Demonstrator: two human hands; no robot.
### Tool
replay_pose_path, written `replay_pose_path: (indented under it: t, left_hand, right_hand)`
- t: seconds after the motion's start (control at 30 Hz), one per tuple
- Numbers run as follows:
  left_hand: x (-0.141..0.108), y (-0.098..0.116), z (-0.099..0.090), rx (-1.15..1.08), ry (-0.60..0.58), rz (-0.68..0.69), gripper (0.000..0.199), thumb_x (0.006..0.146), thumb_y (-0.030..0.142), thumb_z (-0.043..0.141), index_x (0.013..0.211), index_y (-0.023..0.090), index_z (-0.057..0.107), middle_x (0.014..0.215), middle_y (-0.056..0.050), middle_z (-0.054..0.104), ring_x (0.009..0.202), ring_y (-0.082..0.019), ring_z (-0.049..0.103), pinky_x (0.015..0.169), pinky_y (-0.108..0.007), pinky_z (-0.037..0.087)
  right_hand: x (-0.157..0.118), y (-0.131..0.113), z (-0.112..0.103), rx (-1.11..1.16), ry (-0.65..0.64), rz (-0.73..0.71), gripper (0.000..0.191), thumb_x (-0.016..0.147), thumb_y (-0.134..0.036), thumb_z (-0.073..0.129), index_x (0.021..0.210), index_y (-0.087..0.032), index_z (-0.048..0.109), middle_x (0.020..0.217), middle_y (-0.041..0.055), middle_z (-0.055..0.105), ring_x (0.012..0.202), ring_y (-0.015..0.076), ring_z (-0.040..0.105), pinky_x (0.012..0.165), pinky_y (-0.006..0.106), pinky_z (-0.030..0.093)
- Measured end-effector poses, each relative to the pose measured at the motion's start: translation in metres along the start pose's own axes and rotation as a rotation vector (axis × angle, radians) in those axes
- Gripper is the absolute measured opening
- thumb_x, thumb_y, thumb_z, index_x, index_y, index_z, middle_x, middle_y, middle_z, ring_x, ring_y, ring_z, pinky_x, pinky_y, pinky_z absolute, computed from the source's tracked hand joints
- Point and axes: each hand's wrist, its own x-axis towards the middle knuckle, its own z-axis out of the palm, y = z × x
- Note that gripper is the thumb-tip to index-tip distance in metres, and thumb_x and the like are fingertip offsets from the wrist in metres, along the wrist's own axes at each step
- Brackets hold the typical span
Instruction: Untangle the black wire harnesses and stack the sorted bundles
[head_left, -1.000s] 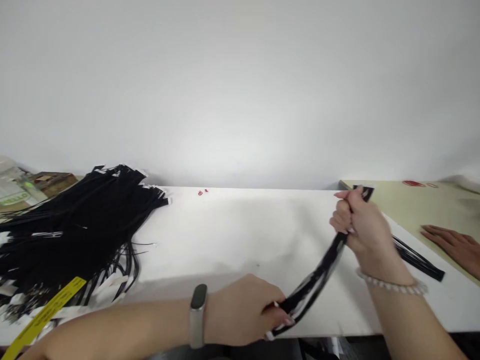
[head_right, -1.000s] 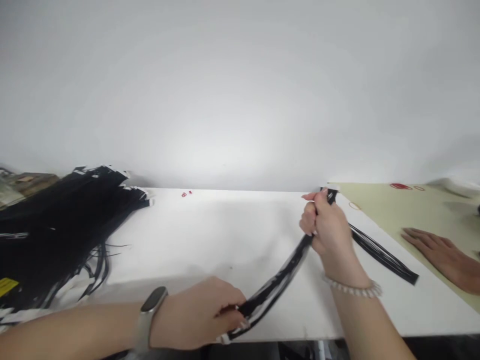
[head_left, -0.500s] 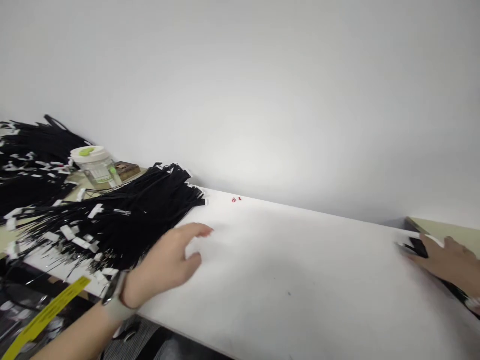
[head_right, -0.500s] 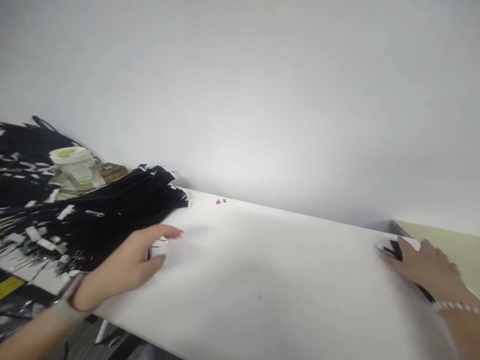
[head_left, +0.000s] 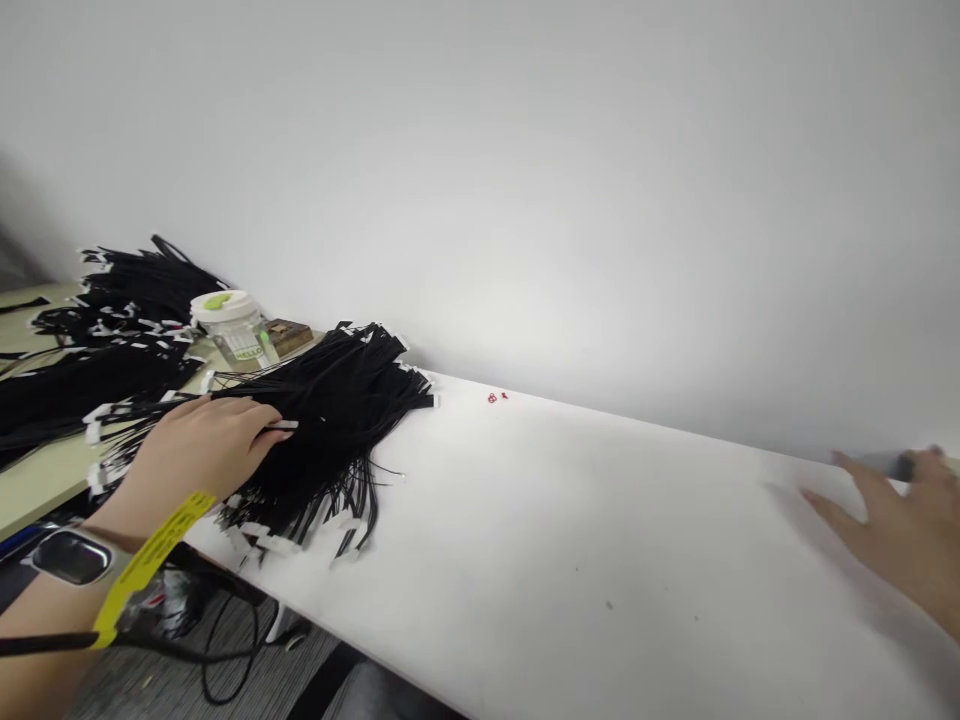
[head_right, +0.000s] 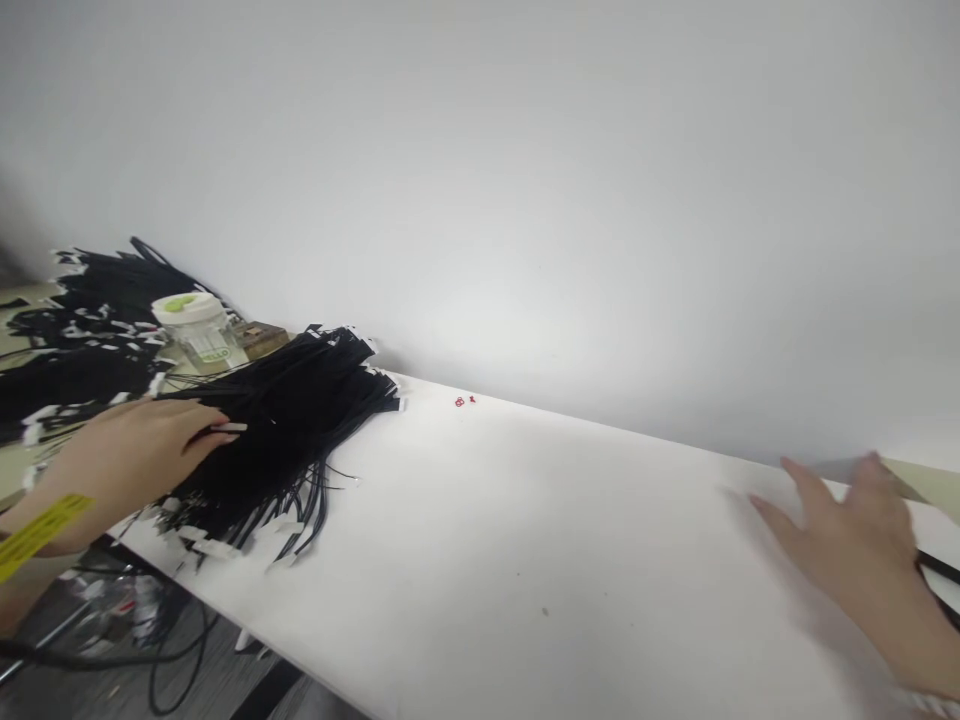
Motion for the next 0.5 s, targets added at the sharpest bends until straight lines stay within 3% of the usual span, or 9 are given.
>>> replay_pose_path:
  t: [0.1, 0.2, 0.27, 0.33, 0.37, 0.43, 0.5]
  left_hand:
    - [-0.001, -0.002, -0.01, 0.063, -0.032, 0.04, 0.039, 0.088, 0.032, 0.025, 0.09, 0.016, 0.06, 0.078, -0.005, 0.064, 0.077, -0.021, 0.058, 0.071, -0.028, 0.036]
    - [-0.003, -0.006, -0.017, -0.018, -0.02, -0.061, 0.038, 0.087, 0.036, 0.026, 0.096, 0.018, 0.059, 0.08, -0.001, 0.064, 0.071, -0.018, 0.058, 0.064, -0.024, 0.035]
    - [-0.005, -0.005, -0.023, -0.097, 0.019, -0.214, 0.036, 0.083, 0.041, 0.033, 0.099, 0.02, 0.058, 0.078, 0.0, 0.065, 0.064, -0.016, 0.057, 0.059, -0.021, 0.035]
    - [-0.007, 0.004, -0.026, -0.16, 0.063, -0.29, 0.035, 0.081, 0.043, 0.038, 0.096, 0.02, 0.059, 0.075, 0.0, 0.065, 0.059, -0.015, 0.057, 0.055, -0.021, 0.036]
    - [-0.008, 0.01, -0.025, -0.183, 0.114, -0.26, 0.034, 0.081, 0.043, 0.039, 0.094, 0.02, 0.06, 0.077, -0.001, 0.065, 0.063, -0.017, 0.058, 0.057, -0.023, 0.038]
    - [-0.011, 0.025, -0.021, -0.277, 0.283, -0.055, 0.03, 0.081, 0.04, 0.043, 0.09, 0.018, 0.061, 0.086, -0.003, 0.066, 0.075, -0.019, 0.06, 0.068, -0.028, 0.042]
    - [-0.015, 0.04, -0.012, -0.36, 0.455, 0.119, 0.019, 0.077, 0.034, 0.051, 0.076, 0.018, 0.062, 0.085, -0.003, 0.067, 0.09, -0.021, 0.058, 0.089, -0.038, 0.037]
  right_hand:
    - [0.001, -0.055, 0.014, 0.128, -0.105, -0.07, 0.05, 0.063, -0.05, 0.062, 0.096, -0.012, 0.061, 0.139, 0.0255, -0.002, 0.129, 0.0367, -0.002, 0.096, 0.051, 0.008]
    - [-0.008, -0.12, 0.038, 0.317, -0.314, -0.124, 0.042, 0.072, -0.042, 0.058, 0.103, -0.015, 0.058, 0.142, 0.0183, 0.007, 0.131, 0.0304, 0.001, 0.101, 0.045, 0.01]
    - [-0.02, -0.171, 0.057, 0.473, -0.549, -0.115, 0.042, 0.072, -0.043, 0.058, 0.107, -0.019, 0.056, 0.131, 0.0167, 0.035, 0.124, 0.0294, 0.027, 0.098, 0.044, 0.025]
    - [-0.035, -0.227, 0.08, 0.641, -0.832, -0.061, 0.045, 0.076, -0.047, 0.052, 0.111, -0.02, 0.052, 0.106, 0.0115, 0.056, 0.095, 0.0213, 0.055, 0.084, 0.04, 0.042]
    - [-0.043, -0.256, 0.092, 0.729, -0.977, -0.016, 0.047, 0.08, -0.049, 0.047, 0.115, -0.018, 0.048, 0.096, 0.0092, 0.059, 0.082, 0.0167, 0.059, 0.076, 0.037, 0.047]
    - [-0.057, -0.31, 0.119, 0.887, -1.204, 0.091, 0.051, 0.083, -0.05, 0.04, 0.116, -0.012, 0.045, 0.086, 0.007, 0.06, 0.07, 0.0121, 0.059, 0.065, 0.031, 0.05]
    - [-0.066, -0.356, 0.145, 1.034, -1.321, 0.214, 0.048, 0.085, -0.049, 0.038, 0.112, -0.01, 0.047, 0.085, 0.0061, 0.059, 0.068, 0.0102, 0.058, 0.062, 0.028, 0.05]
